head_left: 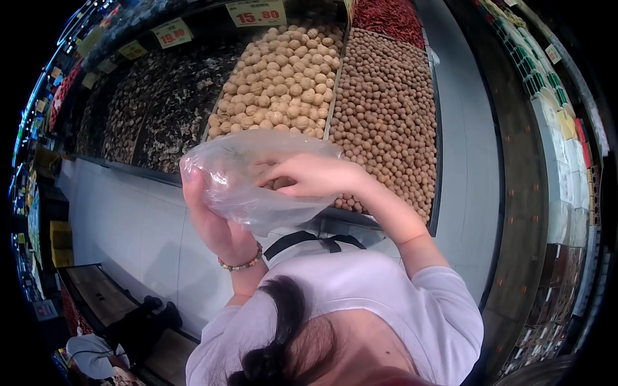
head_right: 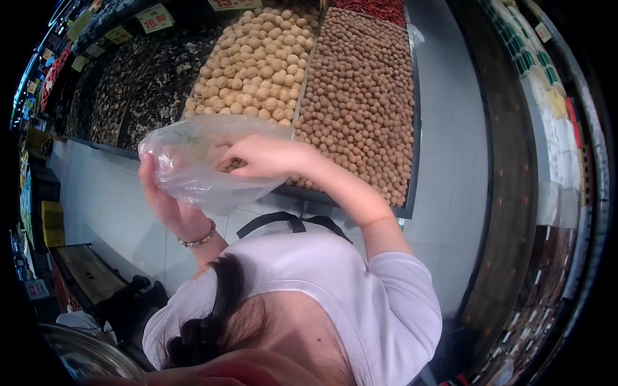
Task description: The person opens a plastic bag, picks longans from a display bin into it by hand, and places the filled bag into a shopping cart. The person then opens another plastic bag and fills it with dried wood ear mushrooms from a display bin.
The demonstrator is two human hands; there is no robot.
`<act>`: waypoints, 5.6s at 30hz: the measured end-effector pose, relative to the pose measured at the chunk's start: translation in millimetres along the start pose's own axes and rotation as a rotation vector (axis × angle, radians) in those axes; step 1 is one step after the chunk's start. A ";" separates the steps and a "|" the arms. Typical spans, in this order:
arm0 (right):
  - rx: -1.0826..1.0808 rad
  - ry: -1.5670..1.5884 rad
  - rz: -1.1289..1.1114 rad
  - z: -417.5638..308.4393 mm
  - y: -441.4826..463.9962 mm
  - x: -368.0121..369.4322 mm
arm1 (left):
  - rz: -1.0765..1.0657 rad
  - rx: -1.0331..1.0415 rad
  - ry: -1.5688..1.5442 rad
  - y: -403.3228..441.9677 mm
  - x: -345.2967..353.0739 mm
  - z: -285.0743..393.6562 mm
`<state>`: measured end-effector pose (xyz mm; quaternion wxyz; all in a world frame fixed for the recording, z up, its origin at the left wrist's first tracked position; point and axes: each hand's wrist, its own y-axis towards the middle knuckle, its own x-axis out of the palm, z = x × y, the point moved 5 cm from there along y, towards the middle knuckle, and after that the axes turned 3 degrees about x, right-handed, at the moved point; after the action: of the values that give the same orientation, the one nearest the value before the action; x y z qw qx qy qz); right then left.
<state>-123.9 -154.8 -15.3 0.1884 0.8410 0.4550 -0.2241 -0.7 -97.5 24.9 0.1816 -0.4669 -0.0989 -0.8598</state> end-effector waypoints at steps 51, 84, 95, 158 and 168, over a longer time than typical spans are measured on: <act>0.398 1.001 1.515 303.2 -130.4 -106.7 | -0.105 0.110 -0.014 -4.4 -27.1 23.6; -0.099 0.222 0.311 -8.9 -3.7 -74.1 | -0.166 0.041 -0.165 7.5 -12.9 25.1; 0.890 -0.825 0.645 317.6 -7.8 -118.8 | 0.219 0.511 0.286 -4.2 -42.0 56.7; 0.586 -0.900 0.734 241.0 -61.8 -13.4 | -0.153 0.762 0.816 -19.8 -17.0 37.0; 0.555 -0.648 0.889 230.0 -81.7 -45.7 | -0.054 0.132 -0.005 -4.4 -15.9 28.5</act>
<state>-262.7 -263.5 -190.0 0.1666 0.8570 -0.0949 -0.4782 27.2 -80.3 27.2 0.1887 -0.4531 -0.1685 -0.8548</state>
